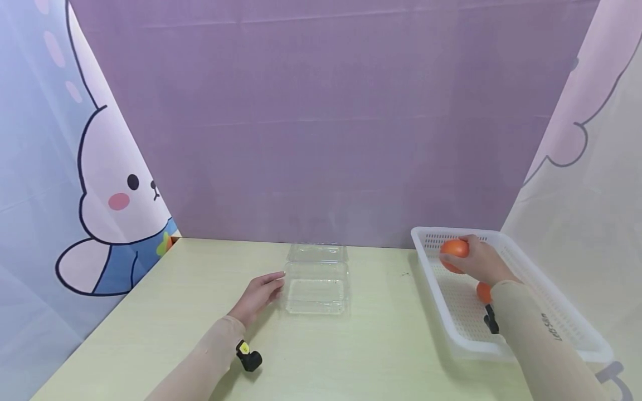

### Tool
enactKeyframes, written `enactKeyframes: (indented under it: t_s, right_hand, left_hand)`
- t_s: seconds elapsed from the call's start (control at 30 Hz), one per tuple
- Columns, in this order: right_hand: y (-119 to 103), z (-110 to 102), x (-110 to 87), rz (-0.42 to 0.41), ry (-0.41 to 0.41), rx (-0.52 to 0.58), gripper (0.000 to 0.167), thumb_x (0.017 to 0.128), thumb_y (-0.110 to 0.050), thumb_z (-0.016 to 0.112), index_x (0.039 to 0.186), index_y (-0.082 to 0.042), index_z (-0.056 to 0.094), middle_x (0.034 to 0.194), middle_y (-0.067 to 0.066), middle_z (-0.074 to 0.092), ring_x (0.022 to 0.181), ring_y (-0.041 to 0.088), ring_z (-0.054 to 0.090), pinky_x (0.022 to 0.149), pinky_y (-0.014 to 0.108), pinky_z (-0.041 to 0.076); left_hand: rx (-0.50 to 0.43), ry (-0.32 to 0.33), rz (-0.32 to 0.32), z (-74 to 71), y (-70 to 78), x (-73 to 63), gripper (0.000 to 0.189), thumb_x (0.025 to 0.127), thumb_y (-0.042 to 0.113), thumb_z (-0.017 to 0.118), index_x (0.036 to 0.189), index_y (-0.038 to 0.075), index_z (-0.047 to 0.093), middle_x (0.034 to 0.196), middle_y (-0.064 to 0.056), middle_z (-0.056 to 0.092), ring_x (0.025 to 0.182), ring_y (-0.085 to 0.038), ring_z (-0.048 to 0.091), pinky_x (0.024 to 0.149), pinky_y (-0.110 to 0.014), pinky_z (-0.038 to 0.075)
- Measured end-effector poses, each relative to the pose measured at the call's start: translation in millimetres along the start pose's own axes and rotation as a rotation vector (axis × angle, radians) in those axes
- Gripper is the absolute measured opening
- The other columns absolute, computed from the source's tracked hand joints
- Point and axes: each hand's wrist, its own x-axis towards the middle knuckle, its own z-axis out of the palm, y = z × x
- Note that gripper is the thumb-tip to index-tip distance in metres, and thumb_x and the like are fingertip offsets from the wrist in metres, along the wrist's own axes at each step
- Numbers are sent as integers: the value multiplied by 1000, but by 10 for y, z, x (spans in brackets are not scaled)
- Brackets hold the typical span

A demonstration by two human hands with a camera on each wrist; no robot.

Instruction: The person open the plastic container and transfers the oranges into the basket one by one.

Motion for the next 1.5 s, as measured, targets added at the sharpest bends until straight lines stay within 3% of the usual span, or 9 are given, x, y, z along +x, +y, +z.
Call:
enactKeyframes:
  t_s: [0.2, 0.53, 0.97, 1.5]
  right_hand:
    - [37, 28, 15, 39, -24, 10, 89, 91, -57, 65, 133, 16, 37, 115, 34, 55, 92, 42, 56, 77, 52, 49]
    - [112, 51, 9, 130, -99, 10, 102, 88, -63, 64, 137, 19, 28, 117, 37, 49, 94, 45, 54, 77, 52, 51]
    - [250, 97, 13, 113, -127, 9, 97, 91, -61, 62, 132, 20, 28, 109, 34, 52, 88, 41, 55, 72, 45, 49]
    - [298, 179, 20, 116, -126, -23, 89, 90, -54, 67, 129, 19, 33, 108, 36, 53, 87, 42, 55, 71, 46, 49]
  left_hand:
    - [-1, -8, 11, 9, 20, -25, 38, 101, 7, 58, 134, -11, 55, 105, -17, 62, 86, -12, 57, 79, -26, 55]
    - [21, 6, -24, 20, 76, -73, 38, 102, 10, 58, 136, -8, 56, 113, -19, 62, 95, -19, 59, 83, -28, 55]
    - [20, 4, -20, -9, 25, -26, 37, 102, 9, 57, 136, -7, 57, 113, -19, 61, 96, -20, 60, 85, -30, 55]
    - [11, 7, -21, 0, 18, -19, 37, 101, 8, 58, 135, -7, 57, 112, -20, 61, 92, -17, 59, 84, -30, 55]
